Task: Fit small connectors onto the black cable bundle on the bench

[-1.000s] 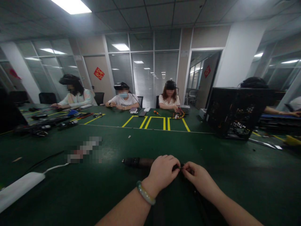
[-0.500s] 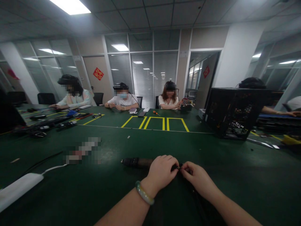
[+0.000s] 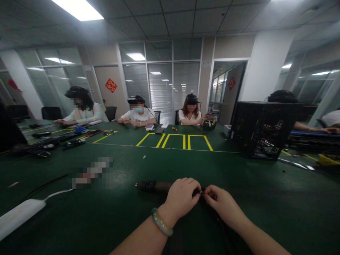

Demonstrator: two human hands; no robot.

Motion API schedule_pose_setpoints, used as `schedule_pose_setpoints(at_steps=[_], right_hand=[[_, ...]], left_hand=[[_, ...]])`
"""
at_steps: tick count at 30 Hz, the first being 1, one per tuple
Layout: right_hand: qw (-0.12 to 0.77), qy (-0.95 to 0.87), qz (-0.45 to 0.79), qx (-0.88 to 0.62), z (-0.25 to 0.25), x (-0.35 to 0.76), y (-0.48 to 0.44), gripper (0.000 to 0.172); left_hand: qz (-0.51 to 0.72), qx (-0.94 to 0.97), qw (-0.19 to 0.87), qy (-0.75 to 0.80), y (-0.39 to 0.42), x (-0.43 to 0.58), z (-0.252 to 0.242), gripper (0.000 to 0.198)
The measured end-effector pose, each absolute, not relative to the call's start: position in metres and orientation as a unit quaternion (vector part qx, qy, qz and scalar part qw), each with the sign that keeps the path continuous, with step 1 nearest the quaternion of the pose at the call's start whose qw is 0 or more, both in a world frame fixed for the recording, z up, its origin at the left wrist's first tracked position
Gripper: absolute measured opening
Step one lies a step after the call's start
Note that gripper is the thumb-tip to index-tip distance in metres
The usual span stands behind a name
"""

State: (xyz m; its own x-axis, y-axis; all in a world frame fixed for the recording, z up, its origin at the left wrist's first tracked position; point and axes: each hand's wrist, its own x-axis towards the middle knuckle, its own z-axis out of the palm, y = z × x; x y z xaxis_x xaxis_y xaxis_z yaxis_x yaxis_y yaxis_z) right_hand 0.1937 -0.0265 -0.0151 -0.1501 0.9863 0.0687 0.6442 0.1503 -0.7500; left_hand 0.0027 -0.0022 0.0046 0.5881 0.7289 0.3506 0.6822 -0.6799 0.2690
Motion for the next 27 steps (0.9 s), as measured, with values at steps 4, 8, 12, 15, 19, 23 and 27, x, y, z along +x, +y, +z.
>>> schedule_pose_setpoints(at_steps=[4,8,12,15,19,23,27], right_hand=[[0.295,-0.700,0.299,-0.577,-0.017,0.195,-0.027,0.013],[0.291,-0.701,0.298,-0.579,-0.021,0.196,-0.026,0.013],[0.283,-0.700,0.301,-0.582,-0.020,0.196,-0.027,0.015],[0.282,-0.701,0.301,-0.581,-0.018,0.196,-0.027,0.015],[0.283,-0.701,0.294,-0.585,-0.019,0.196,-0.027,0.014],[0.287,-0.701,0.296,-0.582,-0.023,0.196,-0.024,0.014],[0.300,-0.705,0.290,-0.573,-0.029,0.198,-0.020,0.013]], left_hand=[[0.220,0.889,0.052,0.399,-0.003,0.003,0.006,0.012],[0.234,0.881,0.061,0.407,-0.003,0.003,0.005,0.015],[0.242,0.883,0.065,0.398,-0.002,0.003,0.004,0.012],[0.245,0.887,0.070,0.385,-0.002,0.002,0.004,0.009],[0.245,0.889,0.066,0.382,-0.001,0.002,0.003,0.009],[0.236,0.890,0.060,0.386,0.000,0.002,0.001,0.010],[0.250,0.883,0.062,0.393,0.000,0.002,-0.001,0.015]])
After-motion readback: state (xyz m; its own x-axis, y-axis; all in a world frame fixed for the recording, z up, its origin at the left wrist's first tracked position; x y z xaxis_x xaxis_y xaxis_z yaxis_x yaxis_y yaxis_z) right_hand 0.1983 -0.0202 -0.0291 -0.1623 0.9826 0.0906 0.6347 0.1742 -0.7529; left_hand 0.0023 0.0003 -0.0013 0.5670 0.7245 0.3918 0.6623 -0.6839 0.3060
